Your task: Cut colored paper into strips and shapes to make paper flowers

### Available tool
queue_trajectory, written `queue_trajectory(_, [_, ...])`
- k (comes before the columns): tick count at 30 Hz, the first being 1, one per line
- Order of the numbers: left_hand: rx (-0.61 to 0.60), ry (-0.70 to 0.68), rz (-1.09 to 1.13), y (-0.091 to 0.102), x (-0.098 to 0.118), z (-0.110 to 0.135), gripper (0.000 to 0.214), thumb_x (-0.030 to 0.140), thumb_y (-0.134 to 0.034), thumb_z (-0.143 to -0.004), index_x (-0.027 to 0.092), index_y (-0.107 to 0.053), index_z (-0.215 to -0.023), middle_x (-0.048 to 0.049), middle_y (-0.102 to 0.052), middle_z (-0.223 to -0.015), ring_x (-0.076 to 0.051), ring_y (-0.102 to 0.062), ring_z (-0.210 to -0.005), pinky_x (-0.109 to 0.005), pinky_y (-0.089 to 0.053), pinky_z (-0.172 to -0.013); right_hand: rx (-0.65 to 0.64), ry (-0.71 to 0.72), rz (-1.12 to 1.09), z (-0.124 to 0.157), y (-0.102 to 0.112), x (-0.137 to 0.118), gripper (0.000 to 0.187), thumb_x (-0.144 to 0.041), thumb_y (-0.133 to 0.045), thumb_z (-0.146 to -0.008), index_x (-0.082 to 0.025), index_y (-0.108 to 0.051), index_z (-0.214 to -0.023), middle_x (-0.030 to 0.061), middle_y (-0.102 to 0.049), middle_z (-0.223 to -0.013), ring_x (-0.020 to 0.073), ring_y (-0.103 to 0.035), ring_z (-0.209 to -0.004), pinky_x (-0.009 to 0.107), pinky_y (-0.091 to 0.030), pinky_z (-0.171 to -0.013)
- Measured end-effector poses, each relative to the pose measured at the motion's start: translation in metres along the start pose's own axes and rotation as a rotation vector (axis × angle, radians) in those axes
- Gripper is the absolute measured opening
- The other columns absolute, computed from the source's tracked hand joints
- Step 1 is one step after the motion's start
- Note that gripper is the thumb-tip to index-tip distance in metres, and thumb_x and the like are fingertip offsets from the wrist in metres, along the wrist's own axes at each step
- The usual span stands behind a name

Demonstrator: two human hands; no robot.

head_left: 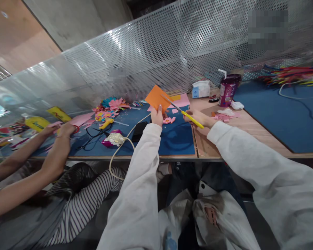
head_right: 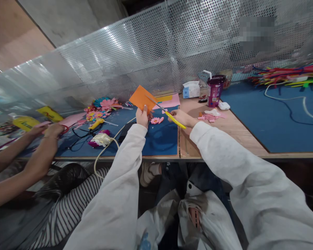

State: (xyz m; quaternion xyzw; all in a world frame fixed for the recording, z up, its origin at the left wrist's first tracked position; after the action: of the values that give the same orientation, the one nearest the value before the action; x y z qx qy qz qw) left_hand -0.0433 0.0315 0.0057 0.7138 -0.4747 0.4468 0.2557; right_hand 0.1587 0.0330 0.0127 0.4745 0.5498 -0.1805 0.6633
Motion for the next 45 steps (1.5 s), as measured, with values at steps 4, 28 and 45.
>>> queue_trajectory(4, [0.008,0.004,-0.005,-0.0003,0.0007,0.0004,0.055,0.071,-0.045,-0.079,0.018,-0.05,-0.09,-0.0013,-0.063,-0.063,-0.007,-0.043,-0.035,-0.022,-0.033,-0.035,0.002,0.005,0.001,0.0,-0.0003,-0.0006,0.015,-0.022,-0.056,-0.064,-0.018,-0.05,-0.077,-0.0069,-0.041,-0.05,0.009,-0.041,-0.046,0.023,-0.028,-0.045])
queue_trajectory(28, [-0.03,-0.001,0.006,-0.0008,-0.003,-0.0016,0.057,0.074,-0.045,-0.076,0.018,-0.05,-0.077,-0.0002,-0.06,-0.058,-0.006,-0.041,-0.034,-0.02,-0.029,-0.032,0.081,0.149,0.115,0.001,0.0,0.0032,0.017,-0.03,-0.056,-0.064,-0.019,-0.044,-0.061,-0.0053,-0.042,-0.05,0.0082,-0.038,-0.048,0.024,-0.025,-0.048])
queue_trajectory(45, [-0.044,0.077,-0.016,-0.0024,0.003,0.0012,0.051,0.066,-0.049,-0.08,0.015,-0.055,-0.08,-0.0016,-0.06,-0.059,-0.006,-0.041,-0.035,-0.023,-0.031,-0.037,0.128,0.146,0.256,0.0009,0.0016,0.0008,0.012,-0.025,-0.053,-0.067,-0.017,-0.046,-0.063,-0.0043,-0.042,-0.048,0.0098,-0.042,-0.048,0.024,-0.027,-0.05])
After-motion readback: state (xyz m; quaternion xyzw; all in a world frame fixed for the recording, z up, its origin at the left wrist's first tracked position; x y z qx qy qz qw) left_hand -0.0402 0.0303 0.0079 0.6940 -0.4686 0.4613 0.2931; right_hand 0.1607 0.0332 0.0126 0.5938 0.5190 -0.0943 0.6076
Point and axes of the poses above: each hand's wrist, its own z-axis away from the middle knuckle, its own y-axis out of the back of the hand, x = y × z, the point moved 2 cm from there along -z, towards the middle knuckle
